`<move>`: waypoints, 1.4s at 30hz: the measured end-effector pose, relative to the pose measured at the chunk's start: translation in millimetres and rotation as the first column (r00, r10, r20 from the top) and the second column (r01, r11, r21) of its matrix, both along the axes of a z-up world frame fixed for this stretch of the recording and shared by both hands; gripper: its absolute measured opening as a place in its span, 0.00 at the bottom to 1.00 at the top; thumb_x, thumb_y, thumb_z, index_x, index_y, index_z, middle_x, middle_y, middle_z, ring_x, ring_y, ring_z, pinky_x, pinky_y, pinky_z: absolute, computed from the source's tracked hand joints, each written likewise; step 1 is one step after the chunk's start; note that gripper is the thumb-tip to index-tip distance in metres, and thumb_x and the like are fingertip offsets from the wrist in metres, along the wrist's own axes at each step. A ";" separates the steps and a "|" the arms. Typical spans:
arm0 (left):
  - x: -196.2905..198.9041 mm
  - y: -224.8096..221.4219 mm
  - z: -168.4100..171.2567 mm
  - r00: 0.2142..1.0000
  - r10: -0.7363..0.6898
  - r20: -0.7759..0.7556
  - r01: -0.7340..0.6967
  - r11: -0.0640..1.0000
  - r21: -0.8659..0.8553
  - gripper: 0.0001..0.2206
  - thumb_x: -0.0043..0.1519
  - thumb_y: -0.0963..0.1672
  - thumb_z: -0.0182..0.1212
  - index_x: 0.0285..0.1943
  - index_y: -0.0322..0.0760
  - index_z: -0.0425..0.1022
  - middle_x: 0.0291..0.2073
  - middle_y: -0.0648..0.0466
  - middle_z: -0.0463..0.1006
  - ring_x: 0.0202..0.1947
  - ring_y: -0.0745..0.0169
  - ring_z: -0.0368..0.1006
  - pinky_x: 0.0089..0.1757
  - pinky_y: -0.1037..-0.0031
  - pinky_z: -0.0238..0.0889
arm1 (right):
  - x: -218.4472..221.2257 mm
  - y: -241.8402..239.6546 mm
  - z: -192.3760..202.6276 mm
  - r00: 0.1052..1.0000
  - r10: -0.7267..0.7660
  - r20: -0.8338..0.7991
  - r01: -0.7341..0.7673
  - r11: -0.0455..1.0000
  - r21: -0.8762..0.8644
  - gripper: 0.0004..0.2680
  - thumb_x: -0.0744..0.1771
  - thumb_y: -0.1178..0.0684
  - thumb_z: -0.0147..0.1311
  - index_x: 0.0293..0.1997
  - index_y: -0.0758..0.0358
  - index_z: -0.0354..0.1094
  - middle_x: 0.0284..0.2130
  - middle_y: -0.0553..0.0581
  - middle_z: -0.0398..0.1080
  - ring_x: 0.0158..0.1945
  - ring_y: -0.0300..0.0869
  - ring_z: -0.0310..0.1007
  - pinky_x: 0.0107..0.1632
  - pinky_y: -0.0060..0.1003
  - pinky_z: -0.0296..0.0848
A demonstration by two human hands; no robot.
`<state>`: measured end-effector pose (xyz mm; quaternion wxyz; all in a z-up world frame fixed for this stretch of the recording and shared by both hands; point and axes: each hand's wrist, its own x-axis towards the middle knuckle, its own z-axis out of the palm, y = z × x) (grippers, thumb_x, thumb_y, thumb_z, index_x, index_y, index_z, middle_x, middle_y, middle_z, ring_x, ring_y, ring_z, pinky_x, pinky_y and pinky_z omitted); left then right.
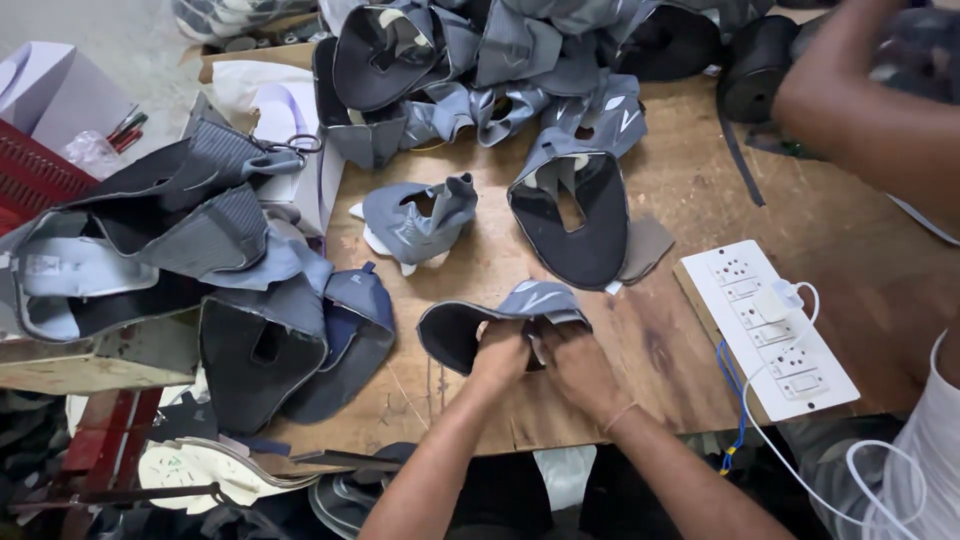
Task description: Inspect and sort various grey shoe upper components on a workbench.
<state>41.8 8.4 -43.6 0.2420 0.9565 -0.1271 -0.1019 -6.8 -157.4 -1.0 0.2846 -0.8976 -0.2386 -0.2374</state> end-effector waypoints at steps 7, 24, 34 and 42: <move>8.8 -11.5 11.7 0.959 0.080 0.271 -0.024 0.979 -0.202 0.17 0.58 0.43 0.55 0.56 0.33 0.77 0.53 0.35 0.76 0.54 0.33 0.71 0.52 0.54 0.63 | 13.5 -2.5 -11.3 0.965 -0.166 -0.205 0.200 0.967 0.158 0.06 0.67 0.56 0.52 0.38 0.68 0.71 0.28 0.71 0.73 0.34 0.66 0.72 0.38 0.60 0.68; -16.6 -27.5 44.0 0.894 0.444 0.057 -0.369 0.804 -0.465 0.19 0.62 0.42 0.48 0.61 0.38 0.76 0.55 0.40 0.78 0.58 0.42 0.74 0.56 0.59 0.66 | 24.2 12.3 -26.6 0.875 -0.435 -0.214 0.429 0.900 -0.078 0.14 0.59 0.43 0.66 0.38 0.62 0.75 0.31 0.65 0.76 0.34 0.59 0.77 0.38 0.54 0.75; -23.3 -20.6 30.1 0.728 0.059 0.683 0.064 0.986 -0.153 0.19 0.50 0.42 0.65 0.53 0.40 0.78 0.50 0.48 0.78 0.54 0.41 0.68 0.55 0.48 0.54 | 27.7 -20.4 -49.8 0.951 -0.144 -0.274 0.147 0.989 -0.011 0.06 0.66 0.54 0.53 0.43 0.62 0.74 0.34 0.69 0.75 0.36 0.63 0.75 0.40 0.57 0.73; 4.8 -38.6 7.3 0.772 0.268 0.577 -0.191 0.963 -0.193 0.09 0.58 0.44 0.62 0.47 0.44 0.78 0.44 0.54 0.78 0.52 0.49 0.71 0.57 0.48 0.58 | 20.5 -25.1 -41.1 0.973 -0.139 -0.182 0.140 0.990 -0.009 0.09 0.66 0.56 0.49 0.48 0.65 0.72 0.37 0.72 0.74 0.39 0.65 0.75 0.42 0.58 0.73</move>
